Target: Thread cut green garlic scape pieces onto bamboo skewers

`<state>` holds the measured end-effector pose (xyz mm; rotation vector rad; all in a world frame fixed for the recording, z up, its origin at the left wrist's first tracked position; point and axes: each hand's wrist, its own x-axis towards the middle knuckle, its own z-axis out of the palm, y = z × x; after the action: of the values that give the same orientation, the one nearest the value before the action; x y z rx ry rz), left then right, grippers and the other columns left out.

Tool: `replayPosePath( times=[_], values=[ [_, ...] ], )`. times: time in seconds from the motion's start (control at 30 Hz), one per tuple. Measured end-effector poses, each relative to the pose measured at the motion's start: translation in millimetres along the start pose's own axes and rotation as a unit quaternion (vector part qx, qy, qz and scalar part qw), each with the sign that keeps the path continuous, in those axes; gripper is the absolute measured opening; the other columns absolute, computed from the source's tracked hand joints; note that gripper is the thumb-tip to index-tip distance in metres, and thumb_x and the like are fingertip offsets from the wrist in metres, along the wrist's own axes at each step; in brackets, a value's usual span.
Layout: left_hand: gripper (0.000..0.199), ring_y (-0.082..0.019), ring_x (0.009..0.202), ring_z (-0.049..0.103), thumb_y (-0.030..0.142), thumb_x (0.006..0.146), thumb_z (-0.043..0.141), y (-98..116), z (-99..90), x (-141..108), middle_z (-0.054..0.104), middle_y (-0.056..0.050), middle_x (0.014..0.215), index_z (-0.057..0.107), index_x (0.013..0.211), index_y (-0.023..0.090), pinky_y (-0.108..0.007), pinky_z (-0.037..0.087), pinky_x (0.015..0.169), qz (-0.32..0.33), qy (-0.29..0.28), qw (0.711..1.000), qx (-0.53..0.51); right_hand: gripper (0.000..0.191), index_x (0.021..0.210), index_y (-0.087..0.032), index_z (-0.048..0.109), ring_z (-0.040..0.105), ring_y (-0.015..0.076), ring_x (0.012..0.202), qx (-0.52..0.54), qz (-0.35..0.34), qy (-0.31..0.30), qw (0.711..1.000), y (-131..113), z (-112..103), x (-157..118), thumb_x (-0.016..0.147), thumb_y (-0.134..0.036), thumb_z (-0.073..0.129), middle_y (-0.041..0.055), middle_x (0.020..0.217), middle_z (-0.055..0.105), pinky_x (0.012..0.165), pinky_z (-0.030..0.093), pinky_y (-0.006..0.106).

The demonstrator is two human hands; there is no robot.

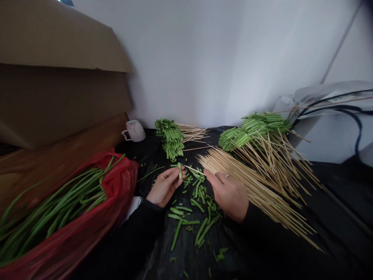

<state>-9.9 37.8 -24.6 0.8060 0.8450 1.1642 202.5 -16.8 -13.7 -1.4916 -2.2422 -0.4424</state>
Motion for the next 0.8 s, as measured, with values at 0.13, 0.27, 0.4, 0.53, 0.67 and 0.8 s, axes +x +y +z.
replayPosePath(
  times=[0.13, 0.27, 0.4, 0.53, 0.67, 0.8],
  values=[
    [0.025, -0.009, 0.075, 0.065, 0.021, 0.071, 0.079, -1.1, 0.3, 0.5, 0.073, -0.006, 0.085, 0.076, 0.094, 0.013, -0.015, 0.052, 0.069, 0.003, -0.002, 1.000, 0.001, 0.038, 0.127, -0.021, 0.058, 0.054, 0.0153, 0.068, 0.017, -0.024, 0.014, 0.999, 0.8, 9.3, -7.5, 0.094, -0.017, 0.040, 0.0039, 0.081, 0.063, 0.060, 0.030, 0.030],
    [0.025, -0.012, 0.082, 0.067, 0.020, 0.072, 0.078, -2.2, -0.5, 1.1, 0.074, -0.008, 0.090, 0.076, 0.096, 0.014, -0.017, 0.053, 0.074, -0.010, -0.011, 1.000, 0.012, 0.036, 0.122, -0.019, 0.062, 0.054, 0.0150, 0.073, 0.027, -0.024, 0.023, 0.999, 4.3, 8.3, -8.3, 0.093, -0.016, 0.040, 0.0056, 0.083, 0.063, 0.062, 0.033, 0.029],
    [0.025, -0.012, 0.082, 0.067, 0.018, 0.070, 0.078, -3.5, -0.6, 1.4, 0.075, -0.007, 0.089, 0.076, 0.095, 0.014, -0.018, 0.054, 0.077, -0.019, -0.014, 1.000, 0.008, 0.037, 0.124, -0.018, 0.061, 0.053, 0.0145, 0.069, 0.023, -0.031, 0.040, 0.998, 5.8, 8.2, -9.4, 0.093, -0.015, 0.042, 0.0045, 0.081, 0.062, 0.060, 0.033, 0.029],
    [0.024, -0.010, 0.076, 0.067, 0.016, 0.065, 0.081, -3.6, 0.2, 1.7, 0.075, -0.005, 0.084, 0.077, 0.089, 0.014, -0.016, 0.054, 0.071, -0.020, -0.001, 1.000, -0.002, 0.037, 0.124, -0.019, 0.061, 0.053, 0.0141, 0.067, 0.025, -0.030, 0.045, 0.998, 4.2, 9.9, -10.8, 0.093, -0.016, 0.042, 0.0037, 0.082, 0.063, 0.058, 0.032, 0.029],
    [0.026, -0.009, 0.072, 0.067, 0.016, 0.062, 0.083, -3.2, 1.0, 1.5, 0.075, -0.005, 0.082, 0.077, 0.087, 0.014, -0.015, 0.053, 0.066, -0.023, 0.007, 1.000, -0.005, 0.037, 0.125, -0.020, 0.061, 0.054, 0.0141, 0.070, 0.028, -0.028, 0.041, 0.998, 2.5, 10.4, -11.0, 0.094, -0.016, 0.041, 0.0039, 0.082, 0.064, 0.059, 0.032, 0.029],
    [0.028, -0.008, 0.070, 0.067, 0.017, 0.060, 0.085, -3.4, 1.2, 0.7, 0.075, -0.004, 0.079, 0.077, 0.087, 0.014, -0.014, 0.054, 0.066, -0.022, 0.008, 1.000, -0.001, 0.037, 0.124, -0.020, 0.061, 0.054, 0.0140, 0.069, 0.030, -0.026, 0.037, 0.999, 2.1, 10.1, -10.8, 0.094, -0.017, 0.041, 0.0039, 0.082, 0.064, 0.059, 0.032, 0.028]
  ],
)
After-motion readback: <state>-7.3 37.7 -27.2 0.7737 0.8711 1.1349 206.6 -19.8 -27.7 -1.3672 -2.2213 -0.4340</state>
